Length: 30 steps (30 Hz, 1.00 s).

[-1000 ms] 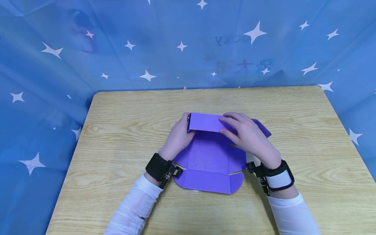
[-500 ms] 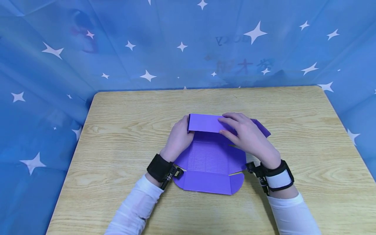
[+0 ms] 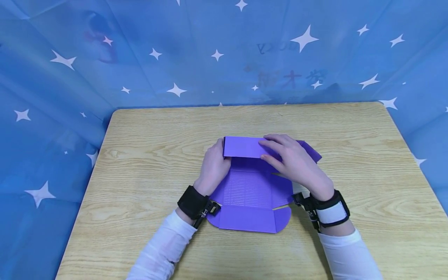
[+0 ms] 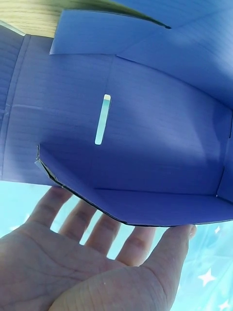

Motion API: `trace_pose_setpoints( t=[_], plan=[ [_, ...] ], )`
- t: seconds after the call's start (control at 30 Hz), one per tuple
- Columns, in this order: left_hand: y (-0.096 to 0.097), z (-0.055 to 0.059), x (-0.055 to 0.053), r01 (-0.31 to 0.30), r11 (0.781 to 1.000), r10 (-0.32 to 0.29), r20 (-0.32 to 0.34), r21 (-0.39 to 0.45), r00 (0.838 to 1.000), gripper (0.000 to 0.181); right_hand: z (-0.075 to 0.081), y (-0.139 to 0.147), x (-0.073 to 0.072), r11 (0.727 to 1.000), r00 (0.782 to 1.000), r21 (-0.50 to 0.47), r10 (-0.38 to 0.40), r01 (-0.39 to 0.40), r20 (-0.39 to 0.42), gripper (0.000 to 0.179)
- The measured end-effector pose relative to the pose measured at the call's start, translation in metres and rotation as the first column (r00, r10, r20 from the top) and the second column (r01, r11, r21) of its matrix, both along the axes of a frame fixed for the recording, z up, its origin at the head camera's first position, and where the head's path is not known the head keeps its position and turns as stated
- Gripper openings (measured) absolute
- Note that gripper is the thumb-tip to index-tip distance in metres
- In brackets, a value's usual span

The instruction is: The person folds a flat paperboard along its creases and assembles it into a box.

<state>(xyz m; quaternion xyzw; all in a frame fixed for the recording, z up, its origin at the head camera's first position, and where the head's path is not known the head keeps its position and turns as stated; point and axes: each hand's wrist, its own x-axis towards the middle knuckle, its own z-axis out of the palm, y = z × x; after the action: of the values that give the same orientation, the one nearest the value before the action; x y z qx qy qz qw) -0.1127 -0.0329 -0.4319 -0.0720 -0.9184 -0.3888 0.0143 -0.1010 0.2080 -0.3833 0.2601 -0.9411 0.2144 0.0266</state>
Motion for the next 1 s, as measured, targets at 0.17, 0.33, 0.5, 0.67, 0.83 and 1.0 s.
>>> trace_pose_setpoints(
  t=[0.17, 0.33, 0.5, 0.67, 0.83, 1.0],
  plan=[
    [-0.008, -0.002, -0.001, 0.048, 0.999, -0.048, 0.05, 0.011, 0.998, 0.041, 0.001, 0.0, 0.0, 1.0, 1.0, -0.002, 0.003, -0.003, 0.009, 0.043],
    [-0.026, -0.003, -0.003, 0.177, 0.978, -0.193, 0.144, 0.113, 0.971, 0.065, -0.001, -0.001, 0.0, 1.0, 1.0, 0.0, 0.007, -0.007, 0.011, 0.044],
    [-0.047, -0.001, -0.005, 0.262, 0.93, -0.325, 0.245, 0.256, 0.914, 0.075, -0.001, -0.001, 0.0, 1.0, 0.999, -0.003, 0.017, -0.017, 0.036, 0.045],
    [-0.061, 0.001, -0.004, 0.293, 0.896, -0.39, 0.272, 0.335, 0.88, 0.082, -0.001, -0.002, 0.0, 0.999, 0.998, -0.01, 0.035, -0.034, 0.059, 0.045],
    [-0.064, 0.002, -0.002, 0.316, 0.9, -0.393, 0.243, 0.301, 0.887, 0.084, -0.001, -0.002, 0.001, 0.999, 0.997, -0.007, 0.041, -0.04, 0.065, 0.045],
    [-0.062, 0.004, -0.001, 0.369, 0.902, -0.412, 0.193, 0.225, 0.891, 0.084, -0.001, -0.001, 0.002, 0.999, 0.997, -0.003, 0.043, -0.043, 0.06, 0.045]
  ],
)
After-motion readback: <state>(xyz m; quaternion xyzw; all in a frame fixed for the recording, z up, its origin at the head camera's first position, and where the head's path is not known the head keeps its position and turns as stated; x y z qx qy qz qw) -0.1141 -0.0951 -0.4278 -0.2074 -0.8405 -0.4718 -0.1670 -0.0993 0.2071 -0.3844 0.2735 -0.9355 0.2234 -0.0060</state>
